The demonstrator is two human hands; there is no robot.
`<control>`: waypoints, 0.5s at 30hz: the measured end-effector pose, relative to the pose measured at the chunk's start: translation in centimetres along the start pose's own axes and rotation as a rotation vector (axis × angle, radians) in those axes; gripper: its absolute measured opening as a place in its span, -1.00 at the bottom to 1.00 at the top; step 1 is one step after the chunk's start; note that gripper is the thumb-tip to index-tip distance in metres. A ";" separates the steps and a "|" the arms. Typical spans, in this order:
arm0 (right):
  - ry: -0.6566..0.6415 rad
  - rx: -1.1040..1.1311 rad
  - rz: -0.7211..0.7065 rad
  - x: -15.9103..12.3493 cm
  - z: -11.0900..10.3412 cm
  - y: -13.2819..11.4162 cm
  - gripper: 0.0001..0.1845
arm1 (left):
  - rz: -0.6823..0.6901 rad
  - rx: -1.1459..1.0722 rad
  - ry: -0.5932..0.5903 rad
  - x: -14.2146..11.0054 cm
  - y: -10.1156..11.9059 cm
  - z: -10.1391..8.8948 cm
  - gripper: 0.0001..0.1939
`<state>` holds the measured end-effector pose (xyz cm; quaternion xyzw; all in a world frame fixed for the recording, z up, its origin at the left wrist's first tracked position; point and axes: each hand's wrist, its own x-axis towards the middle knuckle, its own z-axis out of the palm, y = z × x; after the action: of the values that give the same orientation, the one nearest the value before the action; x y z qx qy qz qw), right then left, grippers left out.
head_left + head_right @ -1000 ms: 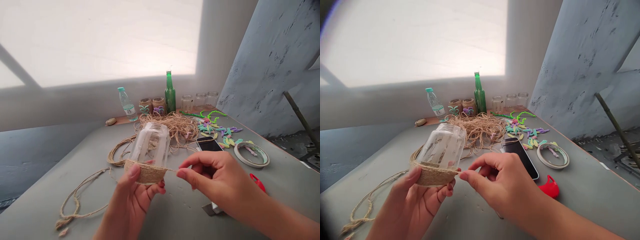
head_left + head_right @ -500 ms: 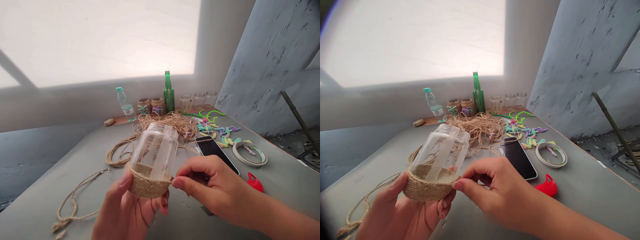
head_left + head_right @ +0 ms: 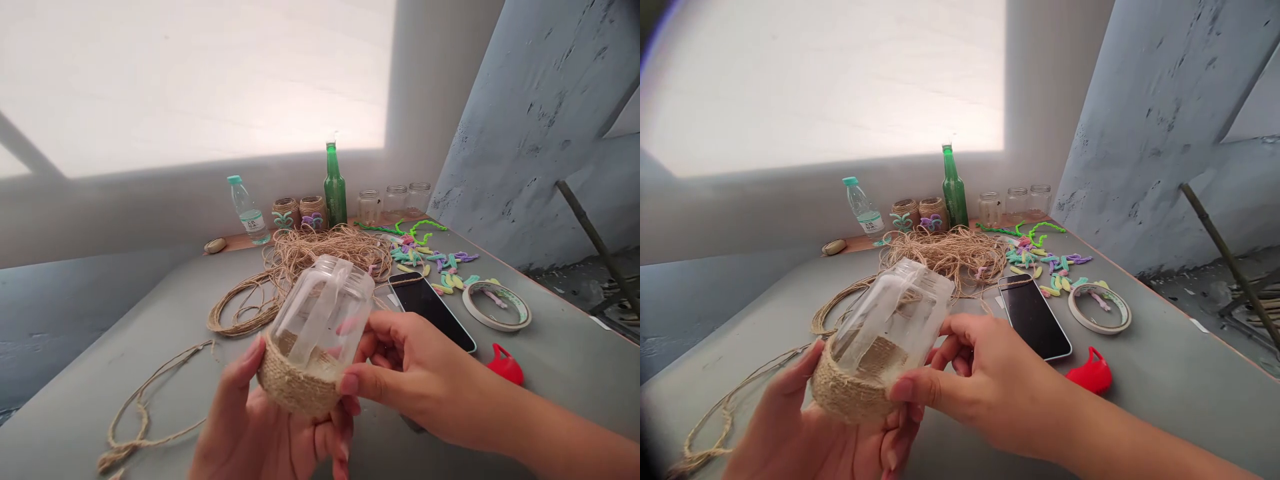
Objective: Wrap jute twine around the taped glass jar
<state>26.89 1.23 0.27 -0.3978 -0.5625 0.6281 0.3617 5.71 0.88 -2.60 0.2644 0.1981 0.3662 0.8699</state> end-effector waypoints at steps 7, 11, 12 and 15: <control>0.180 -0.006 -0.012 0.1 -0.1 0.2 -0.36 | 0.358 0.376 0.406 0.3 -0.2 1.1 -0.41; 0.196 0.019 0.004 0.0 -0.2 0.3 -0.30 | 0.319 0.530 0.480 0.4 -0.4 0.4 -0.19; 0.179 0.040 0.009 -0.1 -0.2 0.4 -0.31 | 0.321 0.519 0.484 0.5 -0.4 0.2 -0.25; 0.174 0.035 0.002 -0.2 -0.4 0.3 -0.41 | 0.335 0.411 0.475 0.4 0.0 -0.1 -0.43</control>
<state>27.28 1.18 0.01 -0.4450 -0.5175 0.6011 0.4157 5.97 1.18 -2.74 0.3703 0.4183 0.5074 0.6561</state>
